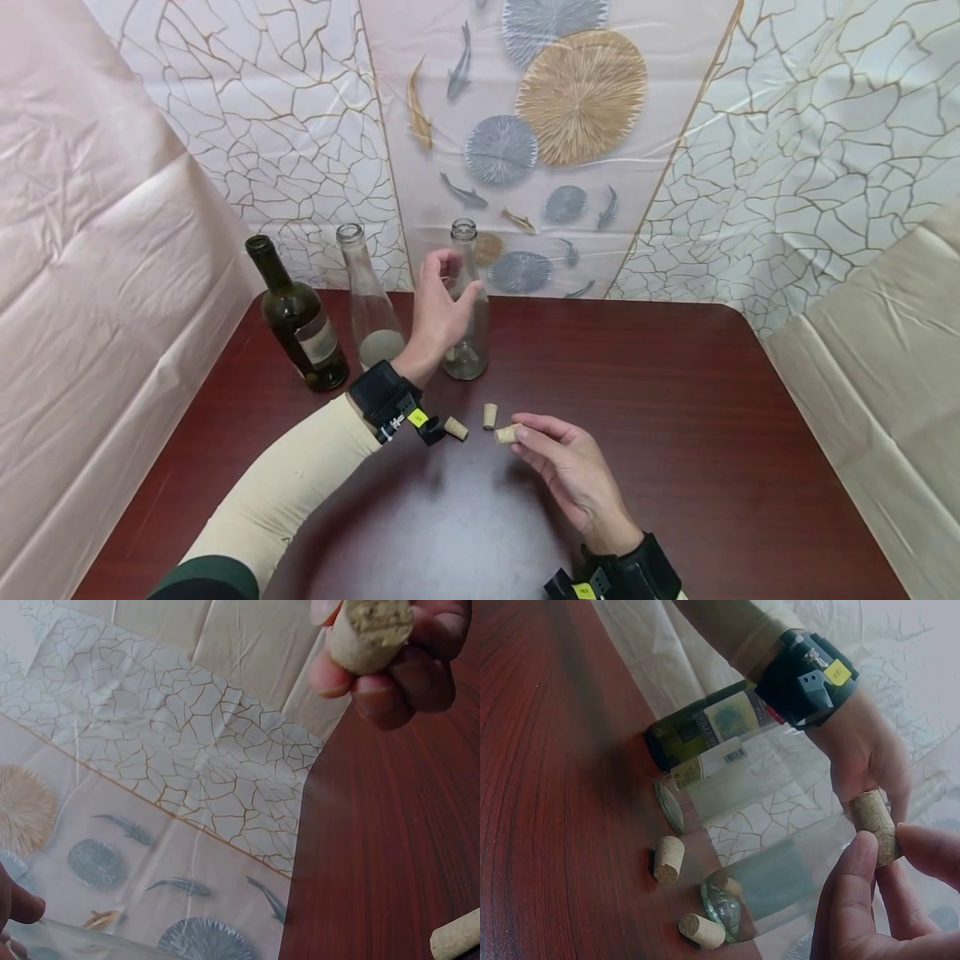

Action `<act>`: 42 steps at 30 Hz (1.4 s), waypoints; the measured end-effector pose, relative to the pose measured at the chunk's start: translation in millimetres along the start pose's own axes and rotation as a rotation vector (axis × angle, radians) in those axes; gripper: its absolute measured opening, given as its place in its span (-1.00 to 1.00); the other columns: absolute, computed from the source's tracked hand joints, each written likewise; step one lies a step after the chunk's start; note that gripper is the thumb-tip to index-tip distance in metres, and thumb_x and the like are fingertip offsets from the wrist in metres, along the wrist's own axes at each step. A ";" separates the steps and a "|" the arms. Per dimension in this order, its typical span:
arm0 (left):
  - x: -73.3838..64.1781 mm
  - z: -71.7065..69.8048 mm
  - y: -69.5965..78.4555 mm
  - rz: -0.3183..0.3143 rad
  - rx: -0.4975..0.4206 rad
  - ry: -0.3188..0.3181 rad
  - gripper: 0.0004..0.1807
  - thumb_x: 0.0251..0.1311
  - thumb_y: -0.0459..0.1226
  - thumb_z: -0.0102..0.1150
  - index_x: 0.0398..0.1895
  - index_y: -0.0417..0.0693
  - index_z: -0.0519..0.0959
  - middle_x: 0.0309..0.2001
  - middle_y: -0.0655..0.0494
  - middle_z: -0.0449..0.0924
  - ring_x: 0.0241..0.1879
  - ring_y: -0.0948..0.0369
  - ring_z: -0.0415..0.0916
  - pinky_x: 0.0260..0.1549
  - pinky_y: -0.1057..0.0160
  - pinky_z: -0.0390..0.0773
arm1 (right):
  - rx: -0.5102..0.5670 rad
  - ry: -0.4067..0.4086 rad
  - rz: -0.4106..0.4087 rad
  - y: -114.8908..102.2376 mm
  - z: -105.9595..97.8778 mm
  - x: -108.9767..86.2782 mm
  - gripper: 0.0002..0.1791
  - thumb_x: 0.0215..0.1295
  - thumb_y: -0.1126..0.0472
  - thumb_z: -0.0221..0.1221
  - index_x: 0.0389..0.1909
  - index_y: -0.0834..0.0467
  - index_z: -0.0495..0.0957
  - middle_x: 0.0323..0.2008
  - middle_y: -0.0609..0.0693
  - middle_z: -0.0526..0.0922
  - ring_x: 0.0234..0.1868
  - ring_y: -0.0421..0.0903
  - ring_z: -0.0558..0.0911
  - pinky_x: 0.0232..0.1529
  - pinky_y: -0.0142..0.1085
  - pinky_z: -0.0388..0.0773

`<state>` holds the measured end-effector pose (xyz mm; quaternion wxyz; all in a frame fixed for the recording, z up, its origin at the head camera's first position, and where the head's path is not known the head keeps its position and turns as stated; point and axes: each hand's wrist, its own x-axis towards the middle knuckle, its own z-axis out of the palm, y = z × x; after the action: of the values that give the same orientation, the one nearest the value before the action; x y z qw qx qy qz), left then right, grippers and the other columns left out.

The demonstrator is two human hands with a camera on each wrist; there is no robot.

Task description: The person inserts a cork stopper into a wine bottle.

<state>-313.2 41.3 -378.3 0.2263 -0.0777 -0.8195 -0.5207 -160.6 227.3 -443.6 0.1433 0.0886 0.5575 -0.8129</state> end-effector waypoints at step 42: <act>-31.2 -8.8 -7.5 0.169 0.017 -0.012 -0.46 0.17 -0.13 0.32 0.18 -0.05 0.39 0.04 0.03 0.45 0.02 0.15 0.36 0.00 0.20 0.44 | -1.166 0.003 -0.745 -64.3 27.6 29.8 -0.80 0.19 0.15 0.34 -0.15 -0.01 0.73 -0.16 -0.14 0.71 -0.13 -0.21 0.65 -0.21 -0.28 0.62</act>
<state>-285.7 33.5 -395.4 0.2649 -0.1478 -0.8158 -0.4924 -209.7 219.3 -386.0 -0.1220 -0.1992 0.8970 -0.3753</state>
